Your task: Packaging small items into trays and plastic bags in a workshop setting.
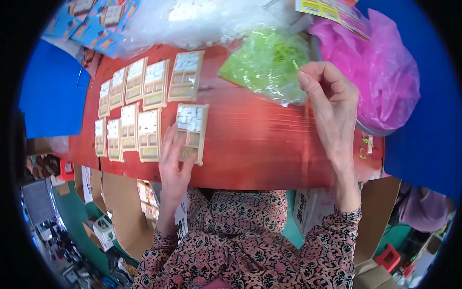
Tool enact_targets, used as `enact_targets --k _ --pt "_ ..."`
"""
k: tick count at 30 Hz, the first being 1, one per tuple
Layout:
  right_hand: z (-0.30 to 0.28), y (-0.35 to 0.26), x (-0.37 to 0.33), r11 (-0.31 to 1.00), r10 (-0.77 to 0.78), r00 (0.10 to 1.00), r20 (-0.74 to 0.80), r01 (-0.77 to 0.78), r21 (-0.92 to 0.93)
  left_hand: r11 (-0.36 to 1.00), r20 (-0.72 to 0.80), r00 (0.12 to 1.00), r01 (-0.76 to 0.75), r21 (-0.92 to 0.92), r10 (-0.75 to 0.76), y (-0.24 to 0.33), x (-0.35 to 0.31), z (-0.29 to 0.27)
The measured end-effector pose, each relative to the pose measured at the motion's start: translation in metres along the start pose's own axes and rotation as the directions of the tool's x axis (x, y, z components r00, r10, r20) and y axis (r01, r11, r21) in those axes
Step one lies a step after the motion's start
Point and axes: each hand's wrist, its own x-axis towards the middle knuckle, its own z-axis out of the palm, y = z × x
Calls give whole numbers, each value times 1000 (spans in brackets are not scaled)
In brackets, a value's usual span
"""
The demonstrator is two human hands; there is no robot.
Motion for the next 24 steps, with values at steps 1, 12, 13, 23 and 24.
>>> enact_targets --k 1,12,13,23,24 --pt "-5 3 1 1000 -3 1000 -18 3 1 1000 6 1000 -18 1 18 0 1 7" --pt "30 61 72 509 -373 915 156 342 -790 976 0 998 -63 207 65 -6 3 32" --pt "31 67 79 581 -322 935 149 320 -748 978 -1 998 -62 200 63 -5 3 31" --pt "30 62 86 680 -37 988 147 133 -721 970 61 985 -167 179 159 41 39 14" --pt "31 59 82 634 -37 975 221 193 -749 968 89 981 -187 171 174 47 44 16"
